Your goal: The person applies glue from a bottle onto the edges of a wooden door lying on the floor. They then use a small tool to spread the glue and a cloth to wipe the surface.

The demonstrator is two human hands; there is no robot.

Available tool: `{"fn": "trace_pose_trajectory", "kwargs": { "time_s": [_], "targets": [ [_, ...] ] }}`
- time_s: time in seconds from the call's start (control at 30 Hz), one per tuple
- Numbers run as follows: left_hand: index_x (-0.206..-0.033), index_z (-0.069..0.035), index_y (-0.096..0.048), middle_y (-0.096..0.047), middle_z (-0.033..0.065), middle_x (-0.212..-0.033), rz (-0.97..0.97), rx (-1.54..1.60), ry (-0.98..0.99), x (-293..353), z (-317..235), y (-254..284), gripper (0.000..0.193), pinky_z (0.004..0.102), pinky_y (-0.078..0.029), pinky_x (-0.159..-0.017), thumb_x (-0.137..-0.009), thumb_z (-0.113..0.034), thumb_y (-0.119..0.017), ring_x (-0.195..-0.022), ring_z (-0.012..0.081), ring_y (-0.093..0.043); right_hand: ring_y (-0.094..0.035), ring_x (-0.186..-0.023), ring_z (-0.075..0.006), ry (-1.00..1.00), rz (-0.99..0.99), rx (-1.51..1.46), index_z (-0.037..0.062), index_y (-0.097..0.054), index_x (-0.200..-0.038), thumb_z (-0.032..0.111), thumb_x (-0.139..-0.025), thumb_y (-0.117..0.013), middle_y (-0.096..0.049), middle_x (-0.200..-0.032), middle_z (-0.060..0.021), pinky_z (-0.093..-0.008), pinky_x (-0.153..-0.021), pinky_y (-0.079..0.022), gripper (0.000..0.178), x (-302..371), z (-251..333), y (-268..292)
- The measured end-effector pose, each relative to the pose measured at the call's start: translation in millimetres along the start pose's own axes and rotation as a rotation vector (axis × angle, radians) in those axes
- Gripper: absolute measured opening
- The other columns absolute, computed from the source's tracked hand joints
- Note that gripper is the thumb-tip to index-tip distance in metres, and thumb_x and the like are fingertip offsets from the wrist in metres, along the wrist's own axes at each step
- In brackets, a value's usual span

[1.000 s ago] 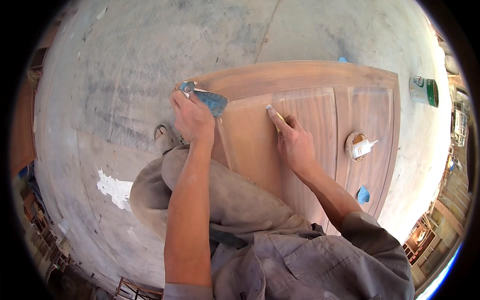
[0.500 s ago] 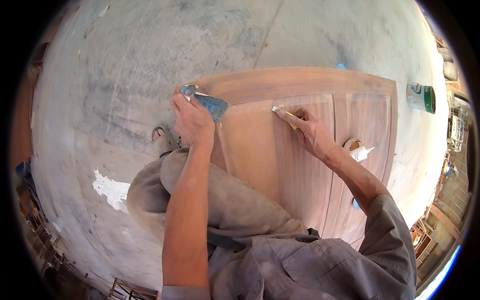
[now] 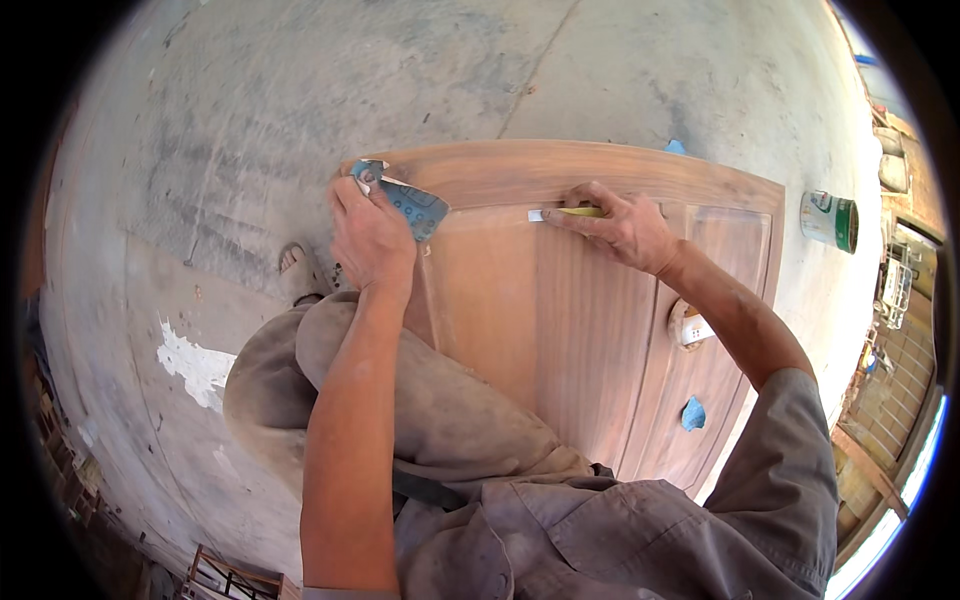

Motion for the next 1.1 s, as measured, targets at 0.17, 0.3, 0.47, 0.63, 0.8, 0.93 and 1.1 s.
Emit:
{"fn": "trace_pose_trajectory", "kwargs": {
  "time_s": [0.17,0.3,0.47,0.63,0.8,0.93,1.1],
  "targets": [
    [-0.115,-0.006,-0.047,-0.057,0.0178,-0.128,-0.008,0.012,-0.011,0,1,0,0.022,0.0590,-0.052,-0.081,-0.106,-0.025,-0.053,-0.105,0.0468,-0.063,-0.072,-0.090,-0.0208,0.022,-0.012,-0.025,0.0343,-0.060,-0.147,0.005,-0.083,-0.065,-0.060,-0.132,-0.0023,-0.0346,-0.055,-0.057,0.070,-4,3,-3],
    [-0.116,-0.006,-0.047,-0.057,0.0169,-0.129,0.032,0.004,0.014,1,2,0,0.022,0.0589,-0.052,-0.081,-0.106,-0.024,-0.054,-0.106,0.0463,-0.062,-0.072,-0.091,-0.0202,0.051,-0.059,-0.041,0.0344,-0.058,-0.148,0.001,-0.080,-0.063,-0.060,-0.133,-0.0011,-0.0340,-0.055,-0.055,0.076,0,4,4],
    [-0.116,-0.006,-0.047,-0.057,0.0159,-0.129,0.021,0.007,0.014,1,3,-2,0.021,0.0586,-0.052,-0.081,-0.105,-0.023,-0.054,-0.108,0.0454,-0.062,-0.071,-0.092,-0.0194,0.032,-0.008,-0.029,0.0344,-0.059,-0.147,0.002,-0.082,-0.063,-0.060,-0.133,-0.0001,-0.0338,-0.054,-0.054,0.073,-6,6,-4],
    [-0.116,-0.005,-0.047,-0.057,0.0159,-0.130,0.022,-0.012,0.003,1,4,-2,0.022,0.0582,-0.052,-0.081,-0.105,-0.023,-0.053,-0.109,0.0447,-0.062,-0.072,-0.091,-0.0190,0.067,-0.084,-0.050,0.0340,-0.061,-0.145,0.002,-0.083,-0.064,-0.060,-0.132,0.0007,-0.0340,-0.053,-0.054,0.071,-4,3,-1],
    [-0.119,-0.006,-0.048,-0.056,0.0166,-0.132,0.032,0.010,0.029,1,1,1,0.025,0.0584,-0.051,-0.084,-0.108,-0.028,-0.048,-0.110,0.0461,-0.061,-0.072,-0.093,-0.0190,0.046,-0.051,-0.060,0.0338,-0.062,-0.144,0.001,-0.082,-0.065,-0.060,-0.133,0.0012,-0.0339,-0.054,-0.054,0.071,-9,9,-4],
    [-0.125,-0.007,-0.049,-0.056,0.0180,-0.137,0.056,0.023,0.047,2,5,-2,0.035,0.0586,-0.050,-0.089,-0.112,-0.038,-0.038,-0.112,0.0495,-0.060,-0.072,-0.093,-0.0189,0.061,-0.071,-0.058,0.0339,-0.062,-0.144,0.001,-0.082,-0.066,-0.060,-0.133,0.0013,-0.0339,-0.056,-0.056,0.071,-5,6,0],
    [-0.124,-0.007,-0.049,-0.057,0.0184,-0.136,0.034,0.044,0.021,2,3,-1,0.034,0.0584,-0.050,-0.089,-0.112,-0.037,-0.038,-0.112,0.0495,-0.060,-0.071,-0.094,-0.0196,0.027,-0.034,-0.075,0.0344,-0.061,-0.145,0.002,-0.083,-0.067,-0.060,-0.133,0.0016,-0.0344,-0.058,-0.057,0.070,-13,13,-6]
  ]
}}
Point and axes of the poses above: each hand's wrist, its own x-axis away from the middle knuckle, its own y-axis out of the back of the hand, z = x × y, the point moved 10 cm from there along -x, towards the middle knuckle
